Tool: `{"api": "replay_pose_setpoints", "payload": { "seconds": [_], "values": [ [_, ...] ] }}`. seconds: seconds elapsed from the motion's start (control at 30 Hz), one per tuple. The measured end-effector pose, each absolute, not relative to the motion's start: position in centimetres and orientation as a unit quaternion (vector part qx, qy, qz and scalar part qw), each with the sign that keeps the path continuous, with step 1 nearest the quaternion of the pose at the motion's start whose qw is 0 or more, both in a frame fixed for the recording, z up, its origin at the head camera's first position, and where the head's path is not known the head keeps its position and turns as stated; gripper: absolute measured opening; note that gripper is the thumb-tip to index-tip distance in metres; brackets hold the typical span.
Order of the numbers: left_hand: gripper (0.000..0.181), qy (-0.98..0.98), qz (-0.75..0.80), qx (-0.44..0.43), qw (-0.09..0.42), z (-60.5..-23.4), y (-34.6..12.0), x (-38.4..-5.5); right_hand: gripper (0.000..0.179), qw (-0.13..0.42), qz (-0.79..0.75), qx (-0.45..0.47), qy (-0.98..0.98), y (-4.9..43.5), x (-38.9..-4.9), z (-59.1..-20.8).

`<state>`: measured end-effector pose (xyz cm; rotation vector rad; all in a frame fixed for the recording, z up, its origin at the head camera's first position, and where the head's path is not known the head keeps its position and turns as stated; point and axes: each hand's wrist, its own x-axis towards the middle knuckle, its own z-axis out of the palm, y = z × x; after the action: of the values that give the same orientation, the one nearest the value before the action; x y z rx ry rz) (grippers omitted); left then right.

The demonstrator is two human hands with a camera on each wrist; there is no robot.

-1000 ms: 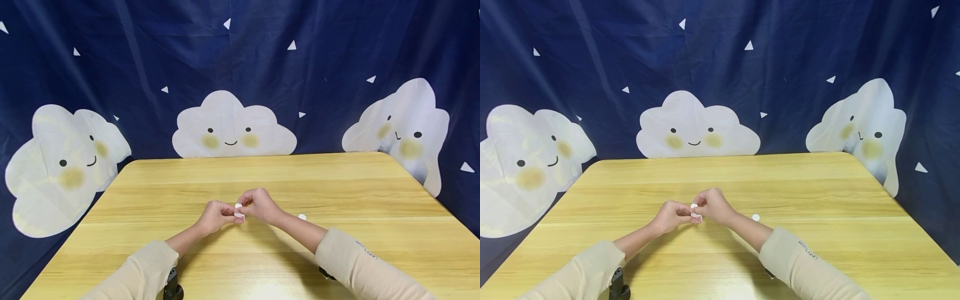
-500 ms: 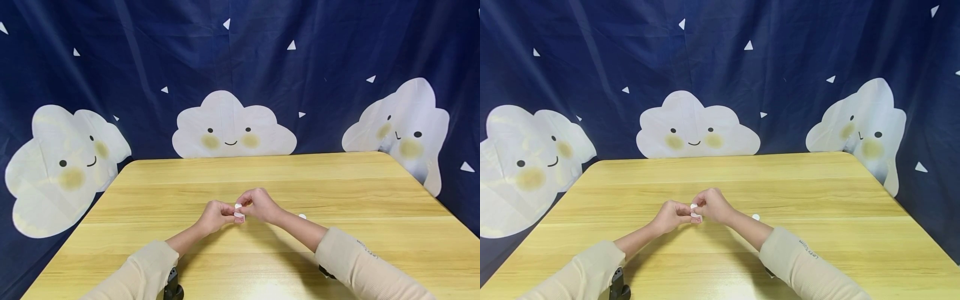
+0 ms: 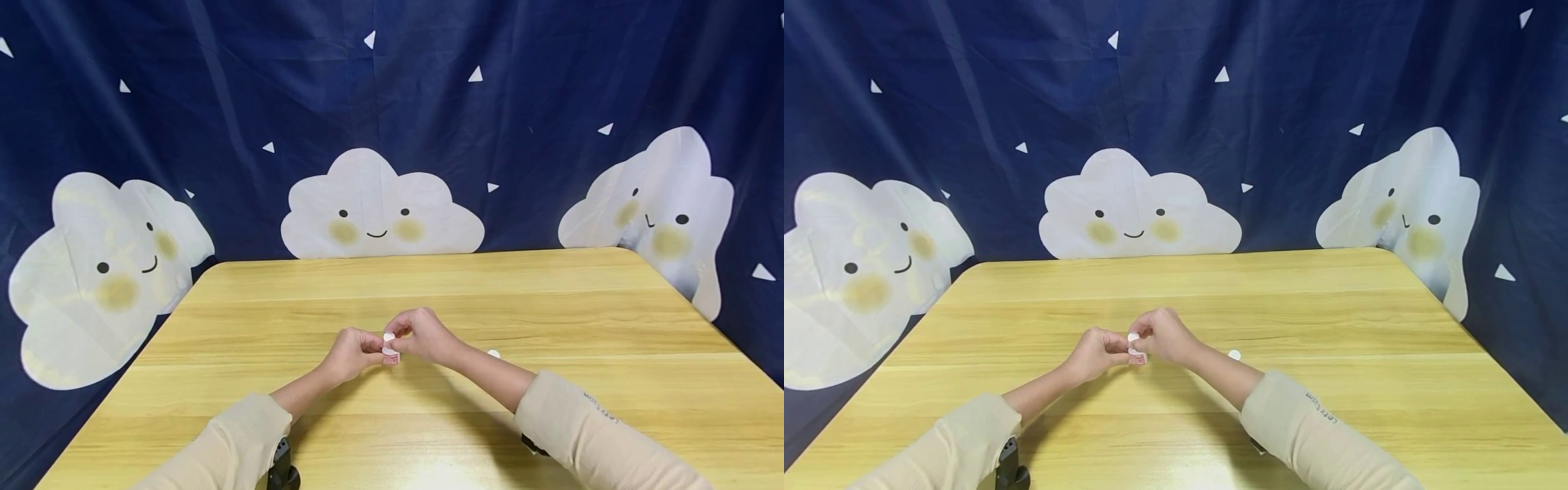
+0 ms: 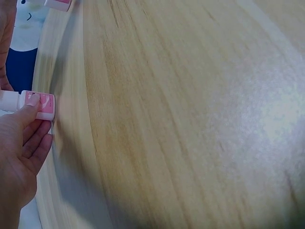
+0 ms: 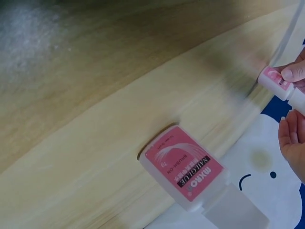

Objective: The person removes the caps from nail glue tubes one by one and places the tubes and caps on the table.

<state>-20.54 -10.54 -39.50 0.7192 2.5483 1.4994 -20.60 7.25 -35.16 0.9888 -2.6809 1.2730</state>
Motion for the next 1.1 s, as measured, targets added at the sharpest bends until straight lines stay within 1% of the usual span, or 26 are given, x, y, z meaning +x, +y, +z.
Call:
{"api": "replay_pose_setpoints", "payload": {
  "seconds": [0.07,0.33,0.73,0.93,1.1],
  "values": [
    [0.013,0.838,0.491,0.235,0.049,-39.47,-10.49,-20.49,0.003,0.015,0.414,0.311,-0.855,7.21,-20.57,-35.34],
    [0.014,0.835,0.492,0.241,0.047,-39.45,-10.46,-20.43,0.006,0.030,0.430,0.296,-0.853,7.09,-20.51,-35.55],
    [0.013,0.838,0.491,0.233,0.047,-39.47,-10.39,-20.44,0.003,0.004,0.412,0.309,-0.857,7.19,-20.55,-35.01],
    [0.015,0.835,0.495,0.238,0.043,-39.45,-10.45,-20.43,0.007,-0.016,0.407,0.320,-0.855,7.28,-20.57,-34.84],
    [0.015,0.834,0.496,0.238,0.045,-39.37,-10.48,-20.40,0.008,-0.011,0.404,0.316,-0.859,7.24,-20.57,-34.95]
  ]
}}
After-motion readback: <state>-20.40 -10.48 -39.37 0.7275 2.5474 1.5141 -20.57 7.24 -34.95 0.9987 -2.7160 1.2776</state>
